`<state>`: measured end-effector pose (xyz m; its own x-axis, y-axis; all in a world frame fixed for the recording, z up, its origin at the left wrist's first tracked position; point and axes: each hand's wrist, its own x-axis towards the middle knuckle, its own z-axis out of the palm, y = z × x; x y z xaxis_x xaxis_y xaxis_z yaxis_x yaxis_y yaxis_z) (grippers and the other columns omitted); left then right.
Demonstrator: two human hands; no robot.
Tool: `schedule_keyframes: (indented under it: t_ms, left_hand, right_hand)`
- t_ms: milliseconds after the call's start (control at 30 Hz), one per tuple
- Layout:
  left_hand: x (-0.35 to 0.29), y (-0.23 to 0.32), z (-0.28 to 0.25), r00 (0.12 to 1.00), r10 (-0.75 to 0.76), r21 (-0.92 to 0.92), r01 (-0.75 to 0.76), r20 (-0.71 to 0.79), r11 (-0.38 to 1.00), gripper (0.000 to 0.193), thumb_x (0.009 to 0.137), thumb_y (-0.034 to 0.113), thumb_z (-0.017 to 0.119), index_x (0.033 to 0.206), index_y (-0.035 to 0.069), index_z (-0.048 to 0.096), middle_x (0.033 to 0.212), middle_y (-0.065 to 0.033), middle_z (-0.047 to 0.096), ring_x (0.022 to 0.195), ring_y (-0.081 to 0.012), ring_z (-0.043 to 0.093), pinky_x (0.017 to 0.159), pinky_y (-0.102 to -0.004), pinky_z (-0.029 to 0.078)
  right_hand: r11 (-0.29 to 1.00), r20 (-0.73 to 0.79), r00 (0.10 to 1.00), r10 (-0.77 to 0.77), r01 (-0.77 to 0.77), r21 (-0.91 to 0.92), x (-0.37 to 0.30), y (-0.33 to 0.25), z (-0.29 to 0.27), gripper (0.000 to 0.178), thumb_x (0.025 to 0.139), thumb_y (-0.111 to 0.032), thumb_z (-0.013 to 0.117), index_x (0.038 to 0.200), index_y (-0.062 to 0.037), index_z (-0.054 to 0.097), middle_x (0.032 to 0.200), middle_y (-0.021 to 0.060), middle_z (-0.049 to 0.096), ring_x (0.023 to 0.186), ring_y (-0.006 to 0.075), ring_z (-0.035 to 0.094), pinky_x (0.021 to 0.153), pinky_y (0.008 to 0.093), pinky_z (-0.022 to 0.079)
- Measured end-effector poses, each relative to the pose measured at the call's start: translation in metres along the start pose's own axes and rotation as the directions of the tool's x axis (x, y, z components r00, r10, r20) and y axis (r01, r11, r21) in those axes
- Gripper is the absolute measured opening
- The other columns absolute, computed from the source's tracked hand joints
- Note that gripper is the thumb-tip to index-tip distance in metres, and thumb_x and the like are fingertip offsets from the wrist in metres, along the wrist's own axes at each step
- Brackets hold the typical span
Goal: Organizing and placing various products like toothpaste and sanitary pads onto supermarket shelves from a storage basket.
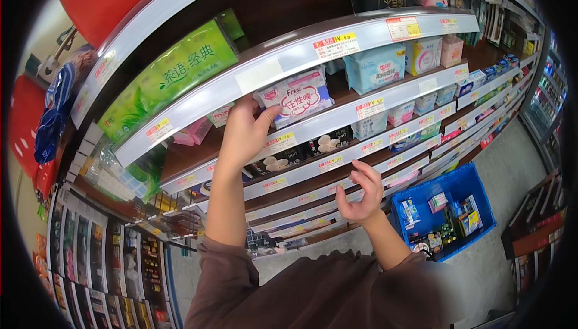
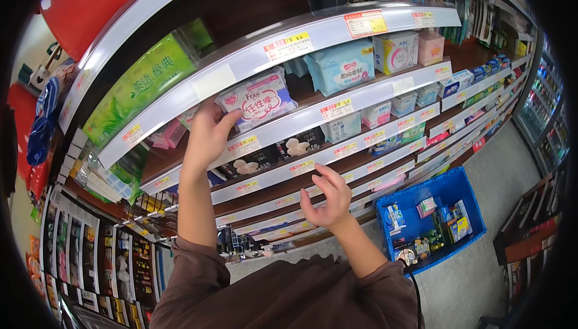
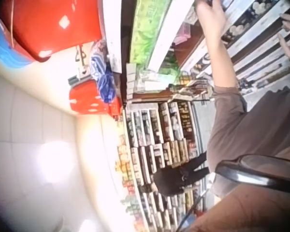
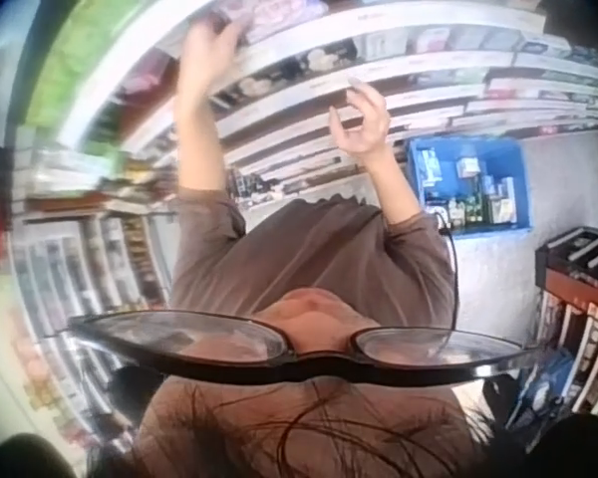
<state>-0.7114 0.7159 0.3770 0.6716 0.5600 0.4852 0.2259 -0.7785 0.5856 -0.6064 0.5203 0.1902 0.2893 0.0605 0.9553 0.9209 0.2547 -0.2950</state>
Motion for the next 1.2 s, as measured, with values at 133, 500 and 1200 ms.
schedule_keyframes:
  t_ms: [133,500,1200]
  left_hand:
    - [0.003,0.006,0.006,0.991,0.057,-0.137,-0.04,0.12,0.99,0.059,0.088,0.005,0.068,0.137,-0.009,0.039,0.088,-0.0163,0.068,0.077,-0.0159,0.064,0.07,-0.0298,0.05]
    - [-0.024,0.006,0.017,0.994,-0.048,-0.042,0.044,-0.102,0.998,0.055,0.082,0.009,0.077,0.126,-0.011,0.052,0.093,-0.014,0.07,0.085,-0.0176,0.068,0.075,-0.0276,0.053]
    - [-0.046,-0.068,0.078,0.705,0.535,0.783,0.046,-0.465,0.621,0.032,0.103,0.018,0.048,0.114,-0.006,0.065,0.108,-0.0176,0.068,0.096,-0.0258,0.064,0.086,-0.0339,0.05]
  right_hand:
    - [0.994,0.013,0.995,0.1,-0.099,-0.042,-0.01,0.002,-0.006,0.048,0.07,-0.002,0.076,0.113,-0.001,0.055,0.115,0.021,0.062,0.089,0.029,0.065,0.071,0.0316,0.056]
    - [0.76,-0.379,0.828,0.413,-0.543,-0.358,-0.086,0.117,-0.168,0.034,0.079,0.007,0.066,0.111,0.0005,0.058,0.105,0.0127,0.059,0.063,0.0115,0.052,0.056,0.0231,0.044]
    - [-0.376,-0.372,-0.133,0.919,-0.586,-0.718,-0.414,0.403,-0.396,0.079,0.069,-0.014,0.078,0.139,-0.0084,0.041,0.156,0.0146,0.028,0.12,0.0359,0.057,0.093,0.0425,0.052]
